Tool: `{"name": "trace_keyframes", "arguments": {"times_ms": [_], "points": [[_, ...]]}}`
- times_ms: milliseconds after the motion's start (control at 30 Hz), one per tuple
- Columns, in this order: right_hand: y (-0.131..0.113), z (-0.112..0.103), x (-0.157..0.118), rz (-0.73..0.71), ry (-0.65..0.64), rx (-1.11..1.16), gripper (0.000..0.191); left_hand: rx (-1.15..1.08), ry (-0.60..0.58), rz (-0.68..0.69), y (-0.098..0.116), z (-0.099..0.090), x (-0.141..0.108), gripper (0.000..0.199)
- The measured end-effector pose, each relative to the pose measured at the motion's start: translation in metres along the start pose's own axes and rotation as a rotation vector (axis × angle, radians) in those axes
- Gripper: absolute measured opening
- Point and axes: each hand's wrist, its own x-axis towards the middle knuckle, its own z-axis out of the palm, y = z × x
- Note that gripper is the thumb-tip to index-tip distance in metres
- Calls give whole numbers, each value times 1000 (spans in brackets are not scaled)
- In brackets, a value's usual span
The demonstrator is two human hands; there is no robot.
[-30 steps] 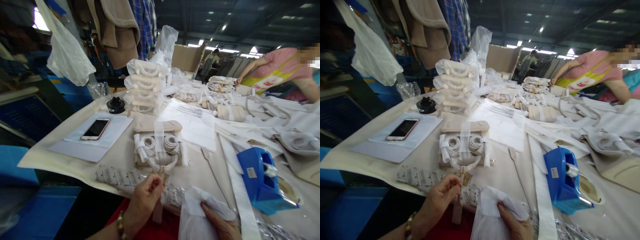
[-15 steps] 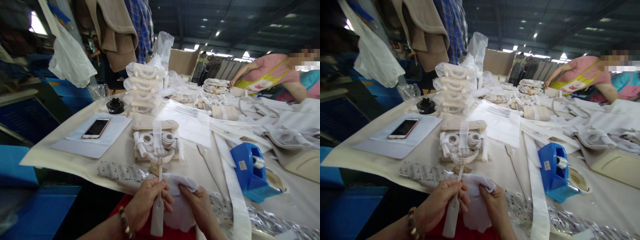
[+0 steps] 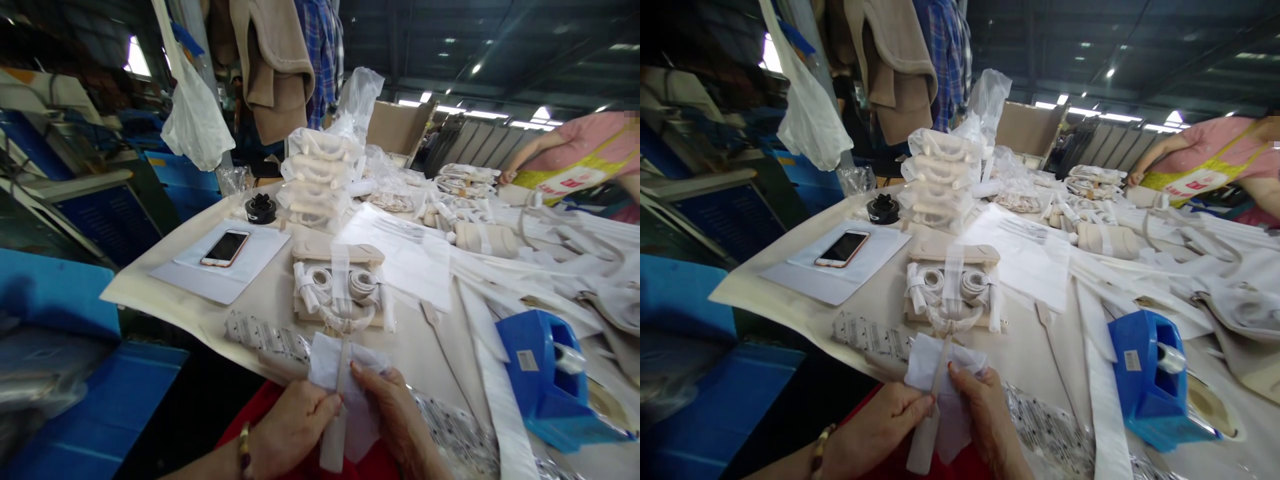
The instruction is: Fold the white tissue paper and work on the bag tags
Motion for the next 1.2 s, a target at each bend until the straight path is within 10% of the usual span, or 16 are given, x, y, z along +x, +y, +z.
{"name": "trace_keyframes", "arguments": {"times_ms": [167, 400, 533, 900, 1000, 1200], "points": [[-3, 1, 0, 8, -6, 15, 36, -71, 435, 161, -17, -23, 2, 32], [1, 0, 1, 14, 13, 43, 31, -1049, -169, 77, -19, 2, 14, 43], [1, 2, -1, 15, 43, 31, 32, -1057, -88, 27, -17, 15, 14, 51], [18, 3, 5, -167, 38, -248, 34, -75, 406, 359, -28, 23, 16, 38], [19, 4, 3, -237, 98, -373, 27, 295, 399, 458, -33, 29, 17, 53], [9, 7, -12, -188, 123, -342, 19, 864, 239, 236, -14, 31, 16, 67]]}}
